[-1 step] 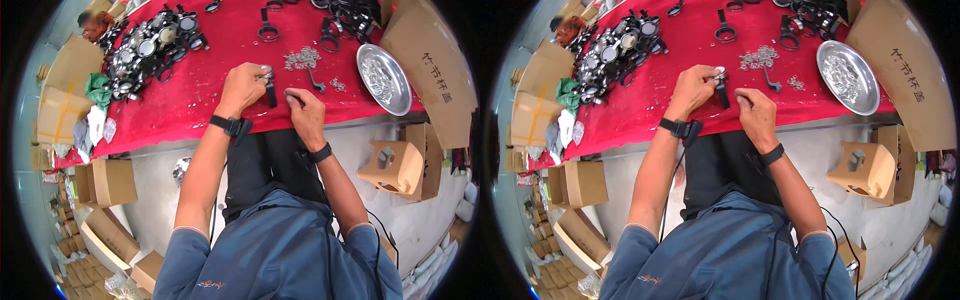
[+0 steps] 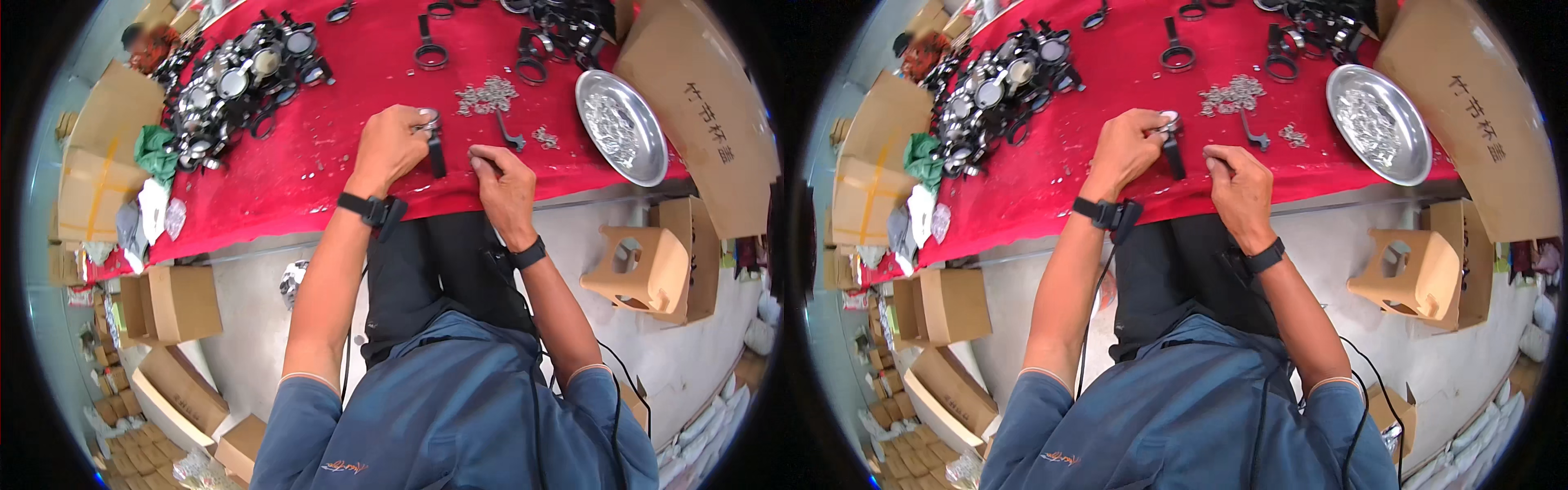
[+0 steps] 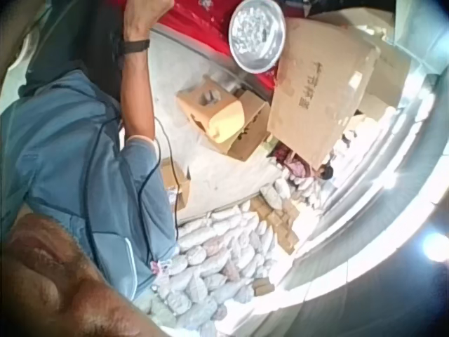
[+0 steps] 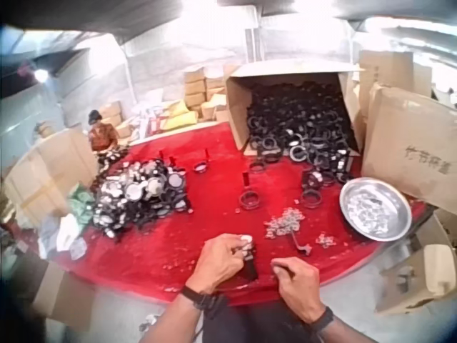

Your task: Assembling plastic and metal components for bamboo cup lids at a manufacturing workstation.

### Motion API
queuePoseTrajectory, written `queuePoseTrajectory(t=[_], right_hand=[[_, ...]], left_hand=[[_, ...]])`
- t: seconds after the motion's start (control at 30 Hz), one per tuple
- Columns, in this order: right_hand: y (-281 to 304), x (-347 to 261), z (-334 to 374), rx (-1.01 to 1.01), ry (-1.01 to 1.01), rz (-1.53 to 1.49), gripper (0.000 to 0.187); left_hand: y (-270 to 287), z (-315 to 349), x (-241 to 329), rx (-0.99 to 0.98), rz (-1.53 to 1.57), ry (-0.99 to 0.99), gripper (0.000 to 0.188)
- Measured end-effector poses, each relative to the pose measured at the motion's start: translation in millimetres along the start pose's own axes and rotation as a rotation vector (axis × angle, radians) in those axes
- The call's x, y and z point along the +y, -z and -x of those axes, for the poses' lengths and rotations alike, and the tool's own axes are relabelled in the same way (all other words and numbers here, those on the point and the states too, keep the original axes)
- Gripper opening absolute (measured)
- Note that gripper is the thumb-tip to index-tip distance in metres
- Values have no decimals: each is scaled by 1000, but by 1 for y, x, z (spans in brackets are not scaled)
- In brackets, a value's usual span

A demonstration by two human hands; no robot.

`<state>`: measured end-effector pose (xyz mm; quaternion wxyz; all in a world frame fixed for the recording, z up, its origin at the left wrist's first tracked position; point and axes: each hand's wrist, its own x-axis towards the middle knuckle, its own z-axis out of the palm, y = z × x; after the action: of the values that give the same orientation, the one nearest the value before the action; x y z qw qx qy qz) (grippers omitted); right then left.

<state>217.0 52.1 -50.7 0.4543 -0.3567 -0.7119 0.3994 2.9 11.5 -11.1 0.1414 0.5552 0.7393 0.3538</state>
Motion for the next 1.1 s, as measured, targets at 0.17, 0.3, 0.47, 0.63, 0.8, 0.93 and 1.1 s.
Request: queuePoseTrajectory(t=[0.17, 0.3, 0.47, 0.63, 0.8, 0.93, 1.1], right_hand=[[108, 5, -32, 207, 39, 225, 18], [220, 38, -93, 171, -25, 598, 21], [267, 77, -136, -349, -28, 889, 19], [247, 95, -144, -409, -97, 909, 17], [244, 109, -142, -333, -19, 1087, 14], [247, 105, -145, -346, -60, 1079, 18], [251, 101, -143, -382, -45, 981, 15]], left_hand=[[-7, 6, -13, 72, 25, -41, 34], [-10, 6, -5, 101, 29, 28, 35], [-13, 4, -10, 113, 28, 1, 31], [-3, 1, -23, -15, 125, 57, 35], [-4, 4, -17, -4, 104, 20, 36], [0, 6, -13, -6, 117, 61, 36], [-3, 4, -13, 9, 88, 16, 34]])
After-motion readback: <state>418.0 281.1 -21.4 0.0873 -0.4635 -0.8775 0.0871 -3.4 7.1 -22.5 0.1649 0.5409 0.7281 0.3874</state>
